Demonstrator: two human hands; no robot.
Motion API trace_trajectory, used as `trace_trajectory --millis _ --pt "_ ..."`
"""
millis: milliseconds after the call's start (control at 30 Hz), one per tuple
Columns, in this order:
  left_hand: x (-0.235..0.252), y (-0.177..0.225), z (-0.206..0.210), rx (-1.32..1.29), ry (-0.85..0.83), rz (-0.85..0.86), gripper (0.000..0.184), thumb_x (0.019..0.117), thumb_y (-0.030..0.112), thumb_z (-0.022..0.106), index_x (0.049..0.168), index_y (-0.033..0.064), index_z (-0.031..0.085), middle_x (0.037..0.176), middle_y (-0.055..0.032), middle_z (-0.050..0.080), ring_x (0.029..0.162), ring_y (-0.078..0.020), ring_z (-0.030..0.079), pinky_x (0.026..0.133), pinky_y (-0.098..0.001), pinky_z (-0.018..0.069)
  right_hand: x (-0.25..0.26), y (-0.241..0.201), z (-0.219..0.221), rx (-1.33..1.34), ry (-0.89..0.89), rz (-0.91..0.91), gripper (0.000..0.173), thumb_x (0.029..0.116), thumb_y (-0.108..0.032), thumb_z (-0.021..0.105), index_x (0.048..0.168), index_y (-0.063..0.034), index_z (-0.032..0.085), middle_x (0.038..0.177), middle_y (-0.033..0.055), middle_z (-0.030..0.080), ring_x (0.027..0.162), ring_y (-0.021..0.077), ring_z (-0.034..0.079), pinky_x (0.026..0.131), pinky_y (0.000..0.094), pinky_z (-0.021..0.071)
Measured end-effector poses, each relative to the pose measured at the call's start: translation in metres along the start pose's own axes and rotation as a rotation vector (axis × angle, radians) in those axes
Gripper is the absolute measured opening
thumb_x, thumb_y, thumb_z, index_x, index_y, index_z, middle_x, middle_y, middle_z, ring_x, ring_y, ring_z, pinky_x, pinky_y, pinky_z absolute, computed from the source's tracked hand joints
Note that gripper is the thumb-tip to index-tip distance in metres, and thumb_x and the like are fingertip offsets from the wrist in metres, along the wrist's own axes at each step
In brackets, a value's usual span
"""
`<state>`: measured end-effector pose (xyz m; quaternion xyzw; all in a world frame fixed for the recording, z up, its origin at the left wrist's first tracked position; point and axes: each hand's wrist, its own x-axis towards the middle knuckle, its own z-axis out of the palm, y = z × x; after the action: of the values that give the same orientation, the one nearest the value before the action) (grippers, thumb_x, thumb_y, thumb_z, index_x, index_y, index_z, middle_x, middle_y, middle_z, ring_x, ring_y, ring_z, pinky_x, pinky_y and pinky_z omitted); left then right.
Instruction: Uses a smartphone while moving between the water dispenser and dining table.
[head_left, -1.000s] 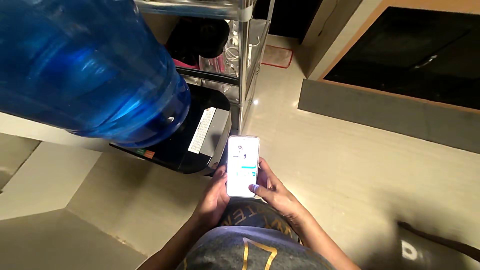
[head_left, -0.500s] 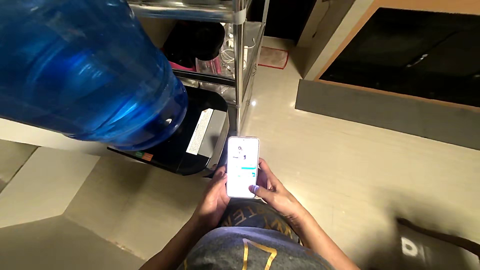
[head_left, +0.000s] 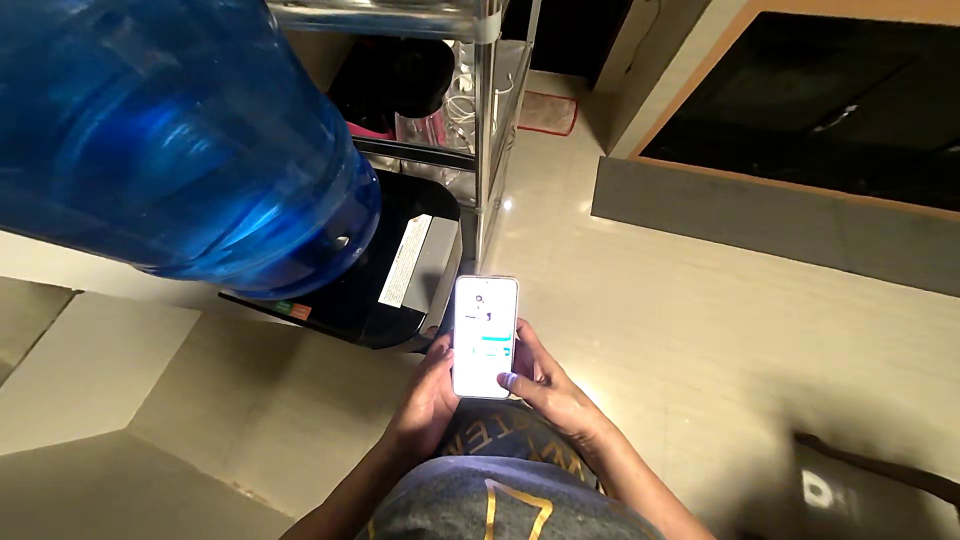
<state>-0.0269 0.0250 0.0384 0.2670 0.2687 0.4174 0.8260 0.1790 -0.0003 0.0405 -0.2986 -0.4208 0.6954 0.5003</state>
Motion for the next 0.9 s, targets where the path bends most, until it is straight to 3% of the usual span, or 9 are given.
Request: trace_trajectory --millis 500,733,900 --pt "0.002 0.004 -0.006 0.000 -0.003 0.003 0.047 0.1104 0.021 0.035 0.152 0.0006 0.030 0.143 -0.0208 0.053 0.131 -0.0318 0.056 0.109 -0.0512 0.0488 0.007 0.002 0.002 -0.003 0.011 0.014 0.068 0.0940 0.002 0.056 0.151 0.0003 0.018 0.141 0.0191 0.054 0.125 0.0267 0.061 0.105 0.0427 0.0532" --pt "0.009 0.010 -0.004 0.001 0.005 0.013 0.047 0.1097 0.022 0.037 0.151 0.0005 0.032 0.142 -0.0200 0.054 0.130 -0.0307 0.057 0.108 -0.0512 0.0491 0.012 -0.003 -0.001 -0.025 -0.016 -0.006 0.075 0.0890 0.005 0.054 0.153 0.0007 0.016 0.143 0.0185 0.052 0.127 0.0261 0.060 0.107 0.0427 0.0523" --pt "0.013 0.016 -0.003 0.000 0.000 0.041 0.045 0.1104 0.022 0.034 0.151 0.0012 0.033 0.141 -0.0193 0.055 0.129 -0.0309 0.058 0.107 -0.0507 0.0501 0.017 -0.005 -0.004 -0.060 -0.023 -0.009 0.075 0.0916 0.003 0.053 0.156 0.0029 0.015 0.145 0.0189 0.051 0.128 0.0259 0.058 0.108 0.0424 0.0514"
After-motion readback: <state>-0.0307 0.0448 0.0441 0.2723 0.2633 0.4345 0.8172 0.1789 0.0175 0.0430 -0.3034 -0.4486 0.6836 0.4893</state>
